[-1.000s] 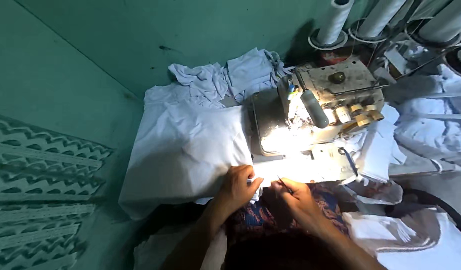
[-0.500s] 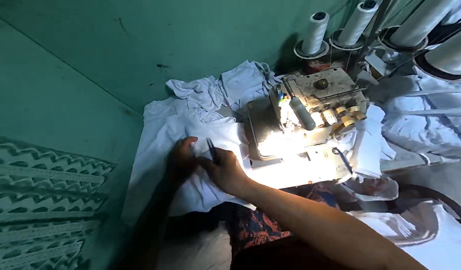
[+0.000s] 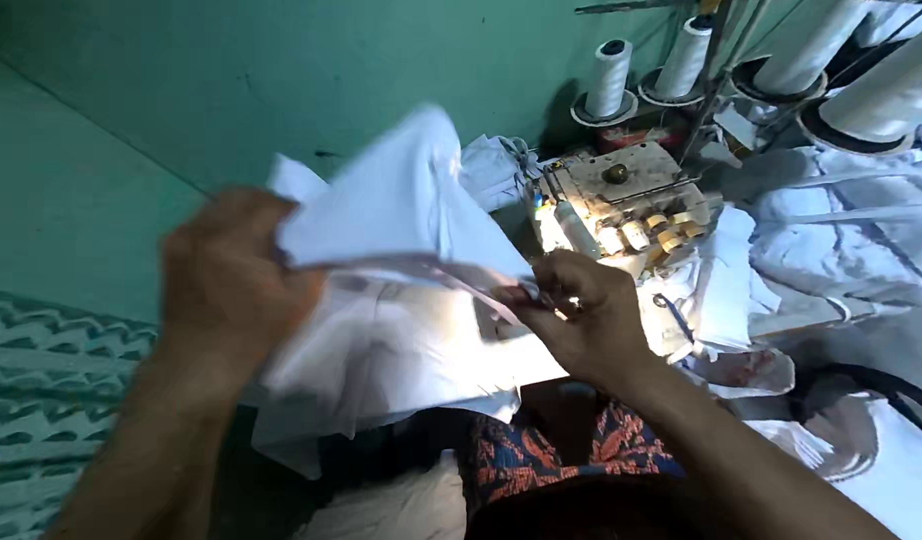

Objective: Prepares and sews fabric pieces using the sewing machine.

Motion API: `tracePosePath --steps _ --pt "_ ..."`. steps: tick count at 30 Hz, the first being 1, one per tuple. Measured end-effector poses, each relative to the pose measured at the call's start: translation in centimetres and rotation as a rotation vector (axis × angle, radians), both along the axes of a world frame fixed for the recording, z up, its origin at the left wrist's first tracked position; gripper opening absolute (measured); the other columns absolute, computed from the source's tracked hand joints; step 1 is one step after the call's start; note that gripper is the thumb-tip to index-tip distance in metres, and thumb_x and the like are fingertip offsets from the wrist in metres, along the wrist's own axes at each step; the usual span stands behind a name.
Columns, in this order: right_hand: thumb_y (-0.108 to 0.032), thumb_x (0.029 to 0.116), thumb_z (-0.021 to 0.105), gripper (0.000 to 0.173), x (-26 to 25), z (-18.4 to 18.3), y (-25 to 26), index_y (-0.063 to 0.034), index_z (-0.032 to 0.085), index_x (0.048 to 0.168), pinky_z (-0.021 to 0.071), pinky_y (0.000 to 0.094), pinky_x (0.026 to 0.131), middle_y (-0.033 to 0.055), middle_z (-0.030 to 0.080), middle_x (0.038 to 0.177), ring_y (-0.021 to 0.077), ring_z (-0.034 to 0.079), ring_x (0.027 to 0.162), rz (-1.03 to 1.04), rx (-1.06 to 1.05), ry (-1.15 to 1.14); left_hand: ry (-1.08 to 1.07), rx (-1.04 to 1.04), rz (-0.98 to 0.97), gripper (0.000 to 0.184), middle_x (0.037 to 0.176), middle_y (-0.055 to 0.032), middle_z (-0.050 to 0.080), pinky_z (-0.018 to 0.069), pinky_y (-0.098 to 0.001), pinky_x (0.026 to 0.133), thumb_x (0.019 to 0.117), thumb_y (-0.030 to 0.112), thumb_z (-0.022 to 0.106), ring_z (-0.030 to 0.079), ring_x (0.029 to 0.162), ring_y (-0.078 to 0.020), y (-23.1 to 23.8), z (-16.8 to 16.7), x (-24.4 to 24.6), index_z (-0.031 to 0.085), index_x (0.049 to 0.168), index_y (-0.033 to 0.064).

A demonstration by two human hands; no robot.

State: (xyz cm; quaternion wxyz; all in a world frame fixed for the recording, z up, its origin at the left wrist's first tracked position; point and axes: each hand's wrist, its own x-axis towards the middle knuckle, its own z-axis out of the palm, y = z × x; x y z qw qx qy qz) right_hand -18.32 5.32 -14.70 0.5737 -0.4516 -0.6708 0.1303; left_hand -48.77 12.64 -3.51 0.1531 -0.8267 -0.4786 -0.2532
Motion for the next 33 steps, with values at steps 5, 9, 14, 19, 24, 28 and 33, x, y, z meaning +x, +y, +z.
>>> tracePosePath --steps 5,9,14,19,24,28,33 --pt "-0.023 0.0921 0.069 0.024 2.0 -8.0 -2.4 -0.0075 0.075 0.109 0.0587 0.0386 0.062 0.0036 0.073 0.081 0.0166 0.069 0.067 -0.160 -0.180 -0.286 -0.042 -0.460 -0.077 0.026 0.114 -0.0152 0.071 0.0571 -0.0586 0.087 0.0934 0.006 0.069 0.070 0.101 -0.0313 3.5 -8.0 -0.5 0.073 0.119 0.0051" --pt "-0.023 0.1000 0.065 0.019 0.9 -9.8 -2.8 -0.0120 0.077 0.109 0.0596 0.0265 0.078 -0.0004 0.075 0.097 0.0060 0.069 0.085 0.036 -0.217 -0.009 -0.538 -0.436 -0.431 0.039 0.153 -0.0127 0.052 0.0411 -0.0468 0.118 0.0992 0.013 0.040 0.045 0.145 -0.0277 5.3 -10.6 3.7 0.071 0.121 0.0054" --pt "-0.023 0.1047 0.059 0.024 2.0 -11.4 -3.7 -0.0085 0.070 0.089 0.0522 0.0190 0.063 -0.0041 0.064 0.076 0.0011 0.060 0.069 0.199 -0.440 0.523 -0.980 -0.804 -0.824 0.044 0.109 -0.0076 0.075 0.0501 -0.0488 0.109 0.1078 0.024 0.026 0.067 0.118 -0.0270 6.8 -13.0 10.6 0.067 0.102 0.0119" --pt "-0.013 0.1009 0.057 0.014 4.6 -13.6 -5.6 -0.0053 0.065 0.091 0.0538 0.0234 0.053 -0.0003 0.065 0.070 0.0077 0.062 0.057 0.069 -0.738 0.848 -0.703 -0.738 -0.512 0.023 0.085 0.0002 0.068 0.0559 -0.0255 0.062 0.0975 0.007 0.046 0.064 0.070 -0.0064 7.9 -16.1 15.3 0.067 0.105 0.0085" --pt "-0.020 0.1015 0.059 0.017 6.1 -15.7 -8.5 -0.0062 0.066 0.093 0.0457 0.0203 0.046 0.0009 0.064 0.067 0.0067 0.057 0.052 -0.043 -0.878 0.944 -0.075 -0.468 -0.316 0.019 0.071 -0.0070 0.066 0.0522 -0.0518 0.059 0.0757 0.016 0.081 0.067 0.066 -0.0253 8.0 -17.1 18.2 0.066 0.086 0.0109" --pt "-0.020 0.1013 0.059 0.018 5.9 -15.9 -8.8 -0.0075 0.069 0.091 0.0484 0.0210 0.048 0.0010 0.064 0.068 0.0070 0.056 0.051 -0.089 -0.800 0.996 -0.013 -0.450 -0.222 0.020 0.080 -0.0204 0.067 0.0513 -0.0616 0.068 0.0787 0.017 0.076 0.069 0.080 -0.0411 7.4 -15.7 20.4 0.066 0.084 0.0005" --pt "-0.022 0.1025 0.057 0.019 7.4 -15.3 -7.2 -0.0070 0.068 0.097 0.0532 0.0241 0.050 -0.0012 0.064 0.069 0.0077 0.060 0.053 -0.088 -0.910 0.662 -0.044 -0.224 -0.302 0.028 0.092 -0.0252 0.068 0.0523 -0.0614 0.069 0.0820 0.022 0.067 0.069 0.084 -0.0440 8.4 -18.2 19.7 0.067 0.091 -0.0050"
